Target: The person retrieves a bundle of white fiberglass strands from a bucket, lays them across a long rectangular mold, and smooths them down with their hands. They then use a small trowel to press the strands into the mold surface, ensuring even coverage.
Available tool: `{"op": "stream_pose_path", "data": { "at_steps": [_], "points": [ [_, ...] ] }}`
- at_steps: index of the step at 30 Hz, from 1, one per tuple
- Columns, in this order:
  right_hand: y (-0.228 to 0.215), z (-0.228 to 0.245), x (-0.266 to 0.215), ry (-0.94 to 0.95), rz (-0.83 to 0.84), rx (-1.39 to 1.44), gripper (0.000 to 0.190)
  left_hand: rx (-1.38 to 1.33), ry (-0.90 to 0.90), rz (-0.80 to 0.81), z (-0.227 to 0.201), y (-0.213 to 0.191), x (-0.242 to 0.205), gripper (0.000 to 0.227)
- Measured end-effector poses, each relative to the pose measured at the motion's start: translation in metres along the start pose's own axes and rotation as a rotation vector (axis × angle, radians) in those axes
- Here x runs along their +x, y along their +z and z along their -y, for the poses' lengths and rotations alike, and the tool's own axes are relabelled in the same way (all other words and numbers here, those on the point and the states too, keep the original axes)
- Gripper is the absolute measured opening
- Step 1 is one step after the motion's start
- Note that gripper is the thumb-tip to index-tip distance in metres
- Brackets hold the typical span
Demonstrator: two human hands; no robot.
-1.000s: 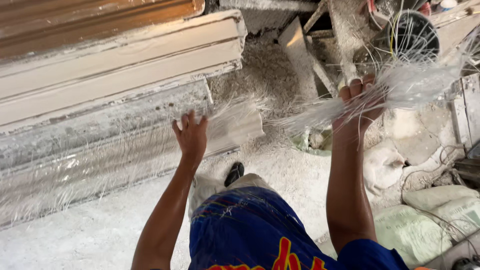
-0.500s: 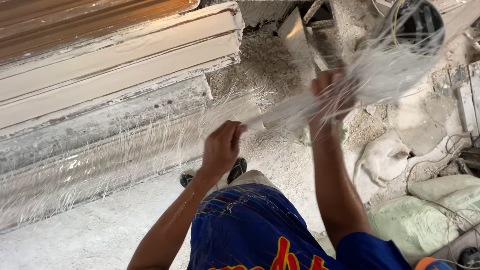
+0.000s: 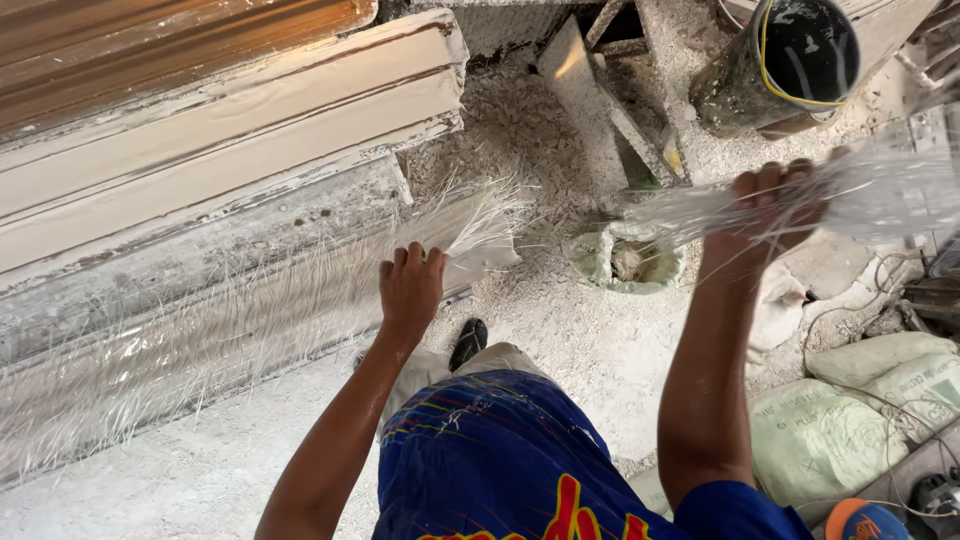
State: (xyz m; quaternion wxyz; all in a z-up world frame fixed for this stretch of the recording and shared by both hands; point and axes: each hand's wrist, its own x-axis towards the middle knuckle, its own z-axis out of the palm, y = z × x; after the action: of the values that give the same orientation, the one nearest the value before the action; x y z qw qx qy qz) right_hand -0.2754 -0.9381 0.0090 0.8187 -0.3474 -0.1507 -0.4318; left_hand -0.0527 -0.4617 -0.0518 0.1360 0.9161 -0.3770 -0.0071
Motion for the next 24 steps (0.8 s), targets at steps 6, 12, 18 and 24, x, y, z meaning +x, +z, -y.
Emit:
{"op": "stream_pose_path", "data": {
  "at_steps": [6,12,18,24],
  "points": [
    [0.124,-0.152,-0.074,0.111,-0.266,0.087,0.04,-0.142,0.017,-0.215,-0.037,-0.065,-0.009,0.055],
    [0.156,-0.195,-0.092,0.196,-0.256,0.321,0.042,-0.897,-0.1,-0.036,-0.072,-0.098,-0.039,0.024],
    [0.048,-0.121,-0.011,0.024,-0.101,0.088,0.03,-0.375,0.103,-0.336,-0.021,-0.055,-0.036,0.014],
    [-0.016,-0.025,0.011,-0.235,-0.646,-0.575,0.034,-0.085,0.168,-0.15,0.012,0.001,-0.04,0.016]
  ]
}}
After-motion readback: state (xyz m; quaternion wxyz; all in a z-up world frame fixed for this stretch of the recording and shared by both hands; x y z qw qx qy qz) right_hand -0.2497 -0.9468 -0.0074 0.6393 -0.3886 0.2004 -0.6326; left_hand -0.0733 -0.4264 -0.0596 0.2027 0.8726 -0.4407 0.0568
